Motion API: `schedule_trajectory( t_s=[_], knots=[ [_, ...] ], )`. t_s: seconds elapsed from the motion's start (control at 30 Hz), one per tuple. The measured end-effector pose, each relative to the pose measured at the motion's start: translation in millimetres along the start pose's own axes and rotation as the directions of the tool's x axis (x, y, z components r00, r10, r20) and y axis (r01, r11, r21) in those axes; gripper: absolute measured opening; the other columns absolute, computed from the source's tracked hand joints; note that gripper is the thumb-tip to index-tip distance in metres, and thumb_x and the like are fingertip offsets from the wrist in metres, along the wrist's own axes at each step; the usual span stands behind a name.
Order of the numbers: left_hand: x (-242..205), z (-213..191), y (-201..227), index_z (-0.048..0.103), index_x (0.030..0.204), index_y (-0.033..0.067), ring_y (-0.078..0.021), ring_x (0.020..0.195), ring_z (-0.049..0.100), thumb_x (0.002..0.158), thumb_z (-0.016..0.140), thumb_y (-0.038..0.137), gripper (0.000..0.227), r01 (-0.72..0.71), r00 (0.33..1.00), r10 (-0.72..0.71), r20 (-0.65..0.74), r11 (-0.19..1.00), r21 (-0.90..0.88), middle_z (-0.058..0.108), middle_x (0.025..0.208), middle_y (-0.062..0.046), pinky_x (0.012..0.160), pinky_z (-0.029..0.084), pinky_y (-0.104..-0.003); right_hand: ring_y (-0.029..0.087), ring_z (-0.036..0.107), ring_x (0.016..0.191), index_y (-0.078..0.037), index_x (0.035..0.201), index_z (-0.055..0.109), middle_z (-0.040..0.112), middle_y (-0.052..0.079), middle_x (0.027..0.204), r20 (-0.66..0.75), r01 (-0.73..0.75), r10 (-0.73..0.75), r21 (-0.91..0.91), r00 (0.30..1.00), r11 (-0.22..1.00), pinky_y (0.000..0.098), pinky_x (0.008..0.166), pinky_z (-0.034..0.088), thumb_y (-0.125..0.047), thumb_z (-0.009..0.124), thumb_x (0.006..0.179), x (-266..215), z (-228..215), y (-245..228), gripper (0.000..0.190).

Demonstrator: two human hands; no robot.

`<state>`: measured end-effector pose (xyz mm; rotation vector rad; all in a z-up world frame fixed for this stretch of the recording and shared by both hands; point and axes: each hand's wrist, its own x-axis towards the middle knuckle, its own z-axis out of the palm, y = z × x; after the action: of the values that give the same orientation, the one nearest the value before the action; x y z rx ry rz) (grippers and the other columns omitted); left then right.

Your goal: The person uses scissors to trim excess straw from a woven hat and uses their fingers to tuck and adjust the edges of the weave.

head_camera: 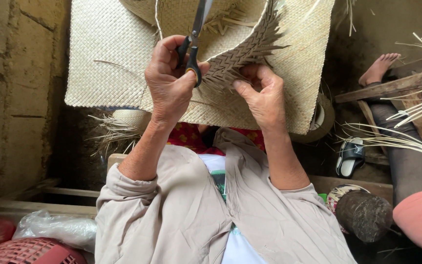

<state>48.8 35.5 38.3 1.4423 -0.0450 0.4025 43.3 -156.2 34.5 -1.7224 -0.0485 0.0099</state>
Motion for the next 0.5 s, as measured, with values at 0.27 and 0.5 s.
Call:
schedule_trajectory(
  t_s=[0.27, 0.5],
  knots=[
    [-15.7, 28.4, -11.7, 0.058, 0.120, 0.0119, -0.0087, 0.085, 0.068, 0.086, 0.079, -0.012, 0.047, -0.191, 0.982, 0.187, 0.040, 0.960, 0.204, 0.060, 0.104, 0.001, 0.078, 0.062, -0.020, 0.022, 0.056, 0.097, -0.004, 0.092, 0.071, 0.057, 0.006, 0.096, -0.232, 0.294, -0.441, -0.476, 0.867, 0.829, 0.0358, 0.088, 0.048, -0.001, 0.080, 0.091, -18.1, 0.0, 4.6, 0.010],
    [-22.3, 36.3, -24.4, 0.056, 0.123, 0.0143, -0.0113, 0.086, 0.075, 0.087, 0.076, -0.008, 0.046, -0.266, 0.964, 0.245, 0.103, 0.887, 0.377, 0.066, 0.114, 0.001, 0.076, 0.060, -0.023, 0.024, 0.058, 0.088, -0.011, 0.085, 0.068, 0.069, 0.000, 0.088, -0.123, 0.234, -0.401, -0.645, 0.908, 0.727, 0.0411, 0.082, 0.042, -0.008, 0.081, 0.089, -20.6, -18.4, 17.1, 0.014]
  ],
)
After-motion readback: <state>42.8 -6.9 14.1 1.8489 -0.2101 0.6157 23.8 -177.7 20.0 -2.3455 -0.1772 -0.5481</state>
